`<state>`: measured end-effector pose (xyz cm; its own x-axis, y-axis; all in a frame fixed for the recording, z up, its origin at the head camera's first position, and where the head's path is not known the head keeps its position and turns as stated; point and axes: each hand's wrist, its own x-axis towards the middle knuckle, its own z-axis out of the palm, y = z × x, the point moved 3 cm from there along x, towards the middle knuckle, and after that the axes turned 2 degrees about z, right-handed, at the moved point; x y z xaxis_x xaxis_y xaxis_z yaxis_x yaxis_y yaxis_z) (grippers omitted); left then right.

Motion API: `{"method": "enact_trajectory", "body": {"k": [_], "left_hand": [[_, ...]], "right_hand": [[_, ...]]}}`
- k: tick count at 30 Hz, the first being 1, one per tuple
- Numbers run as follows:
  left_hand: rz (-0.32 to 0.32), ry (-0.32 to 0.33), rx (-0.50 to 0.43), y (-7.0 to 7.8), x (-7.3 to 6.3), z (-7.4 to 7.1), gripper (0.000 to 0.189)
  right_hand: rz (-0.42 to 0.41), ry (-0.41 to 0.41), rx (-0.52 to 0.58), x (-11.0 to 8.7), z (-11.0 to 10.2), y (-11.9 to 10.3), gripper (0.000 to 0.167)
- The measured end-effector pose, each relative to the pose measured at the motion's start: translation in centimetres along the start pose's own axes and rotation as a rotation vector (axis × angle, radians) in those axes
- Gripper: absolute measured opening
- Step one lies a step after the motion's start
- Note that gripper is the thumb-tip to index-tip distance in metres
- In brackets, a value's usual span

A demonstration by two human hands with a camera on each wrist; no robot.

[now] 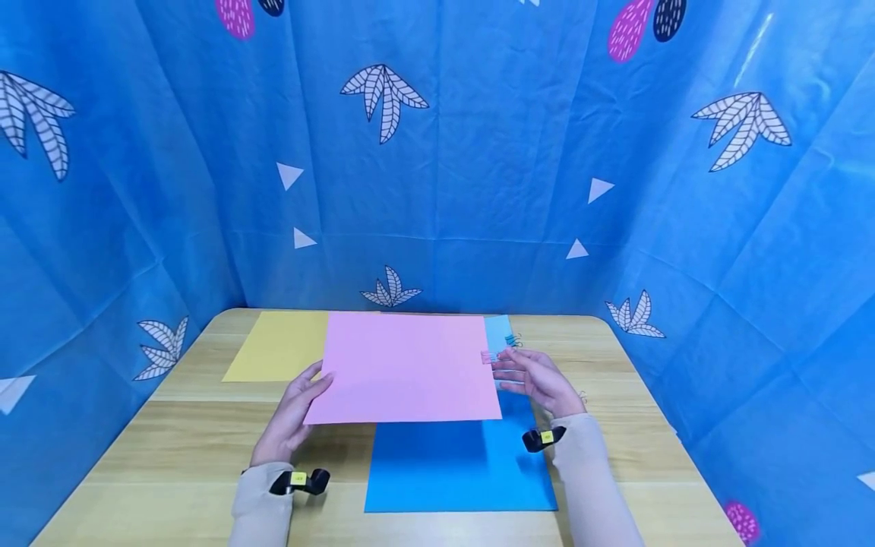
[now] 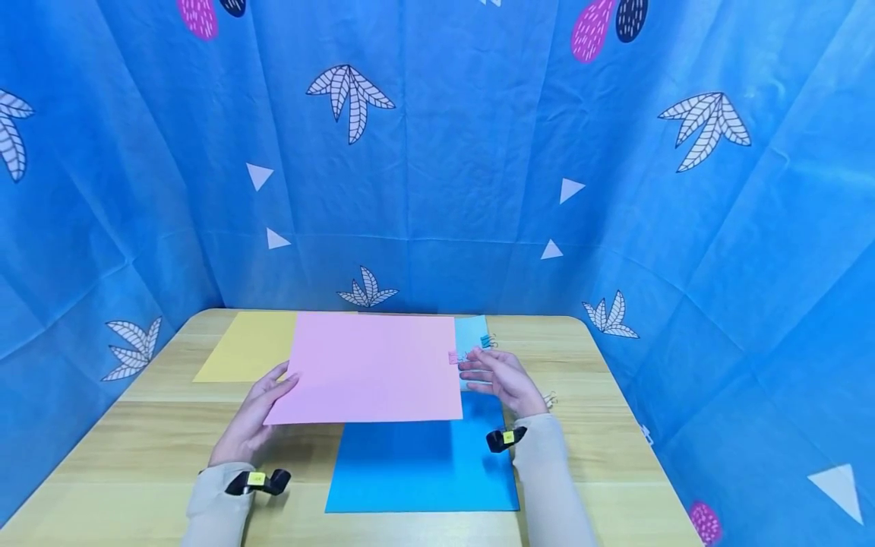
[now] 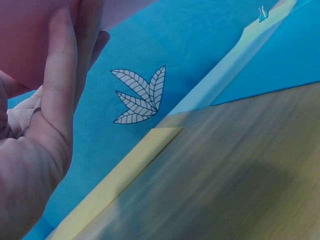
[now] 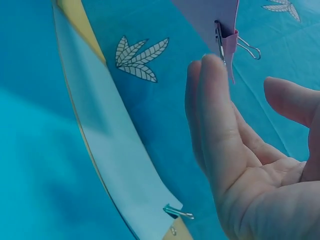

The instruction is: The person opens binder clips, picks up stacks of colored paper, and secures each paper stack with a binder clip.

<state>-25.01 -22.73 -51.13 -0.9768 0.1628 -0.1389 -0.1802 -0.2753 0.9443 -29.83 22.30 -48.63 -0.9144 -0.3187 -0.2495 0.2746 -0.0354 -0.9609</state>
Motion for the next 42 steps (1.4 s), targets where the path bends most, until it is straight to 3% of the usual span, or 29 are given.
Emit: {"method": "enact_trajectory", "body": {"k": [4, 9, 12, 18, 25, 32, 42], "left_hand": [[-0.009, 0.035, 0.003, 0.1, -0.2, -0.4, 0.066], [-0.010, 0.063, 0.001, 0.3, -0.2, -0.7, 0.068], [0.004, 0.064, 0.006, 0.4, -0.3, -0.7, 0.067], [0.014, 0.046, 0.016, 0.6, -0.5, -0.8, 0.063], [-0.042, 0.079, 0.059, 0.8, -1.1, -1.5, 0.077], [-0.016, 0.087, 0.200, 1.2, -3.2, -4.0, 0.071], [-0.054, 0.092, 0.474, 3.6, -6.9, -7.9, 0.067]], "right_hand": [[0.007, -0.023, -0.066, 0.0, 0.7, -0.1, 0.056], [-0.012, -0.149, -0.101, -0.2, 2.3, -0.4, 0.043], [-0.032, -0.184, -0.108, -0.4, 3.0, -0.7, 0.036], [-0.056, -0.144, -0.144, -0.5, 4.0, -1.1, 0.030], [-0.073, -0.101, -0.169, -0.4, 5.2, -1.0, 0.027], [-0.076, -0.099, -0.201, -0.5, 7.4, -0.6, 0.030], [-0.050, -0.163, -0.192, 0.0, 12.2, 1.1, 0.027]]}}
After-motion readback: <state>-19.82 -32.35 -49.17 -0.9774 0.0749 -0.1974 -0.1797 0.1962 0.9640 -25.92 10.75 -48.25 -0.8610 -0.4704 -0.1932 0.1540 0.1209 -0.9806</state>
